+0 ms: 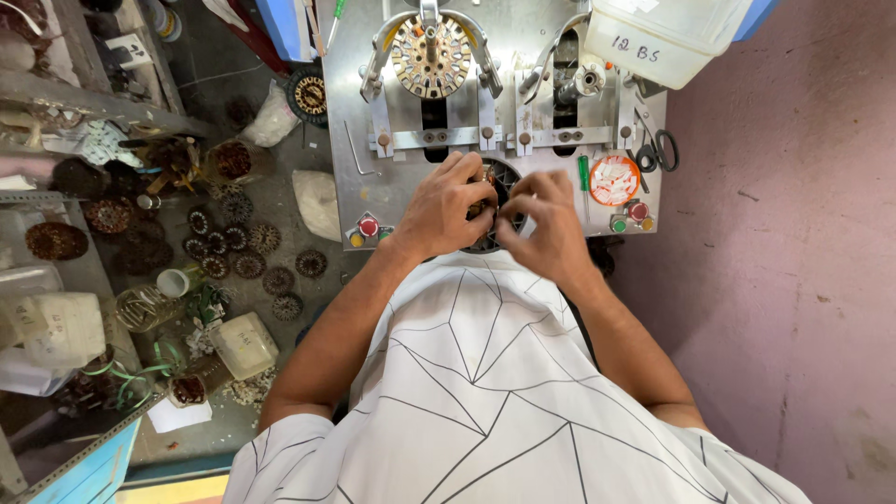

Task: The person assembles a motor component by inserting small white pieces into a circular metal rotor using a tool. They then place the rotor into a machine, adjust it, and later work on a copper-wound stator, using scissors and a screwdriver to trim and secure wires.

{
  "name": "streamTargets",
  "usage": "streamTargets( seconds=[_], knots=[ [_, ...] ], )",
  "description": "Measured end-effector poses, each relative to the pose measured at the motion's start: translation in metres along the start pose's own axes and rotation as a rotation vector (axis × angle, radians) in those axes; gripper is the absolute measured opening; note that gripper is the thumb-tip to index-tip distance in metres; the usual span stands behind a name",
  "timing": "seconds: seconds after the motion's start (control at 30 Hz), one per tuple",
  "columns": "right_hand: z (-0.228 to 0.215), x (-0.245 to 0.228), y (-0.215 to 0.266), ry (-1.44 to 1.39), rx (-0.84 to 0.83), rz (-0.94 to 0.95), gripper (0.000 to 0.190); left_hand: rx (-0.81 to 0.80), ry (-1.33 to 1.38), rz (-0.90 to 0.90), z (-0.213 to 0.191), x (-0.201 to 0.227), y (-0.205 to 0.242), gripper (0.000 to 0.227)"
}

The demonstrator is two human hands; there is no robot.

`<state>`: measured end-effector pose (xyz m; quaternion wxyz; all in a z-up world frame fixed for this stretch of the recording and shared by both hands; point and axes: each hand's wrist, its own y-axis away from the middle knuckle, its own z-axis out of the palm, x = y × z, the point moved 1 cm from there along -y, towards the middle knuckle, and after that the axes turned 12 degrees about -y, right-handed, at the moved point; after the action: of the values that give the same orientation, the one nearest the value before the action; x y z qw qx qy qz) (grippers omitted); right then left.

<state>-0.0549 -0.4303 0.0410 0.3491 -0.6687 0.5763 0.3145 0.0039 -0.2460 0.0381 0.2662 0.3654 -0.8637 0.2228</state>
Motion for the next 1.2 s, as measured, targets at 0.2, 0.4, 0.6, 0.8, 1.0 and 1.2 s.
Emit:
streamTargets(
  seconds=[0.2,0.4,0.6,0.8,1.0,1.2],
  knots=[
    [-0.002,0.007,-0.002,-0.012,0.004,0.021,0.008,0.022,-0.009,0.015,-0.003,-0.002,-0.002,0.01],
    [-0.005,0.009,0.005,-0.011,0.059,0.068,0.007,0.008,0.004,0.007,0.0,-0.002,0.0,0.011],
    [-0.003,0.007,0.002,-0.058,-0.047,0.04,0.008,0.0,0.011,-0.003,0.001,-0.002,0.001,0.011],
    [-0.001,0.003,-0.001,-0.008,-0.032,0.069,0.007,0.009,0.002,0.006,-0.003,-0.001,-0.002,0.01],
    [-0.014,0.009,-0.002,-0.063,0.017,0.038,0.008,-0.062,-0.071,0.134,-0.01,-0.001,-0.015,0.007],
    [-0.019,0.006,0.007,-0.104,0.012,0.045,0.011,-0.374,-0.269,0.383,-0.016,-0.002,-0.059,0.011]
  ],
)
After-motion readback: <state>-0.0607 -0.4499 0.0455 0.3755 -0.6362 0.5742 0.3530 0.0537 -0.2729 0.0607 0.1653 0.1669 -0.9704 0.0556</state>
